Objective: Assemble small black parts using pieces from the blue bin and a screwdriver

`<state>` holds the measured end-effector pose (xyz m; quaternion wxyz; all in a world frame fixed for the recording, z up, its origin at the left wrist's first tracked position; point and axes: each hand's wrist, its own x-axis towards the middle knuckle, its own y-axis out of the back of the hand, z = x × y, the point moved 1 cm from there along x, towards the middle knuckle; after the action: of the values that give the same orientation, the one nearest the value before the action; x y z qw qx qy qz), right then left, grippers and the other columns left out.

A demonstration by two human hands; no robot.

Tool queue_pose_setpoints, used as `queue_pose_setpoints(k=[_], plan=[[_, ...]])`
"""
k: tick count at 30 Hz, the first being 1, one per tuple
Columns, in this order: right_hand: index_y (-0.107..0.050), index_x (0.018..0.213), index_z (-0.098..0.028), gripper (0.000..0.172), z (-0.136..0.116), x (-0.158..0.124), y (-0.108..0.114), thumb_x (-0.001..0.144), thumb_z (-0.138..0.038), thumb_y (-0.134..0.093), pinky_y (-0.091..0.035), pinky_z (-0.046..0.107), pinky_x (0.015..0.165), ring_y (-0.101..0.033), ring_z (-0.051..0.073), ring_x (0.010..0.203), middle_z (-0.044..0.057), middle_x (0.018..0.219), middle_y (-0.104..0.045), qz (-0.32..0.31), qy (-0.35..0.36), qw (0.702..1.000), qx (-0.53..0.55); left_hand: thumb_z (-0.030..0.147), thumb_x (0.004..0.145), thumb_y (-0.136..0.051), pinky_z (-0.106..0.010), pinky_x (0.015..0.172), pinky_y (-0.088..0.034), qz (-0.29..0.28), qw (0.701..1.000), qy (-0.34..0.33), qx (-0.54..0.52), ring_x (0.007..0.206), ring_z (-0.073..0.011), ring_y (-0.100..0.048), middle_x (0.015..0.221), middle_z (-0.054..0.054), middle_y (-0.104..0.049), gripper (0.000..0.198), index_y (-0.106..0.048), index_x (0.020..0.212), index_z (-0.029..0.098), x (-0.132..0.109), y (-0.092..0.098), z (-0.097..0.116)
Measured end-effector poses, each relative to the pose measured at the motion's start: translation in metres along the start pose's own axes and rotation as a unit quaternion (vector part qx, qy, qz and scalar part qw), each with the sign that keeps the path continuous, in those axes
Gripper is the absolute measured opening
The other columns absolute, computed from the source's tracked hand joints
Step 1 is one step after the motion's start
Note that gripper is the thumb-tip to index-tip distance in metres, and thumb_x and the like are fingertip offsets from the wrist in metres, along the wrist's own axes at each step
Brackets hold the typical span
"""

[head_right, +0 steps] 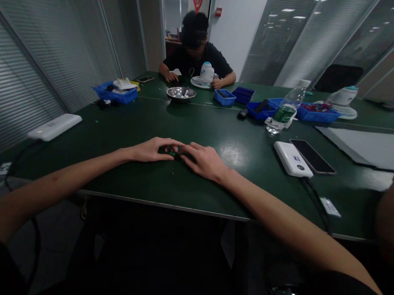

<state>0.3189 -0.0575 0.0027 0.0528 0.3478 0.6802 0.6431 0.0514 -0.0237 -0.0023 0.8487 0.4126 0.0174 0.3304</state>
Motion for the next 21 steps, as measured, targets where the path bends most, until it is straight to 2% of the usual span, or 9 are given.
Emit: queue_pose_setpoints(k=[4,8,14,21], plan=[[-0.065,0.126,-0.020,0.030,-0.0014,0.0001,0.0008,0.111,-0.039,-0.048,-0.044,0.029,0.070,-0.063,0.017,0.080,0.008,0.110,-0.069,-0.001,0.024,1.000,0.015,0.031,0.097,-0.073,-0.038,0.092,-0.052,-0.007,1.000,-0.004,-0.009,0.105,-0.0228,-0.066,0.120,-0.010,-0.068,0.059,-0.057,0.154,0.022,0.0000,0.0012,0.0004],[-0.065,0.127,-0.019,0.031,-0.0046,0.0003,0.0018,0.111,-0.040,-0.048,-0.044,0.029,0.068,-0.062,0.016,0.077,0.009,0.112,-0.070,-0.008,0.043,0.999,0.019,0.032,0.099,-0.072,-0.038,0.093,-0.052,-0.010,1.000,-0.007,-0.011,0.105,-0.0227,-0.066,0.119,-0.010,-0.069,0.058,-0.057,0.154,0.022,0.0000,0.0019,0.0012],[-0.065,0.126,-0.018,0.028,-0.0009,-0.0008,-0.0004,0.110,-0.036,-0.050,-0.043,0.029,0.068,-0.061,0.016,0.078,0.009,0.110,-0.069,0.007,0.011,1.000,0.005,0.031,0.098,-0.073,-0.038,0.092,-0.052,-0.001,1.000,-0.005,0.005,0.104,-0.0230,-0.066,0.119,-0.011,-0.070,0.057,-0.059,0.152,0.022,-0.0002,0.0012,0.0020],[-0.065,0.126,-0.018,0.030,-0.0038,-0.0007,0.0016,0.112,-0.038,-0.048,-0.044,0.028,0.068,-0.061,0.015,0.077,0.009,0.110,-0.069,0.000,0.057,0.998,0.026,0.030,0.099,-0.072,-0.037,0.092,-0.052,-0.013,1.000,-0.009,-0.005,0.104,-0.0225,-0.067,0.118,-0.010,-0.069,0.057,-0.057,0.153,0.022,-0.0003,0.0036,0.0055]])
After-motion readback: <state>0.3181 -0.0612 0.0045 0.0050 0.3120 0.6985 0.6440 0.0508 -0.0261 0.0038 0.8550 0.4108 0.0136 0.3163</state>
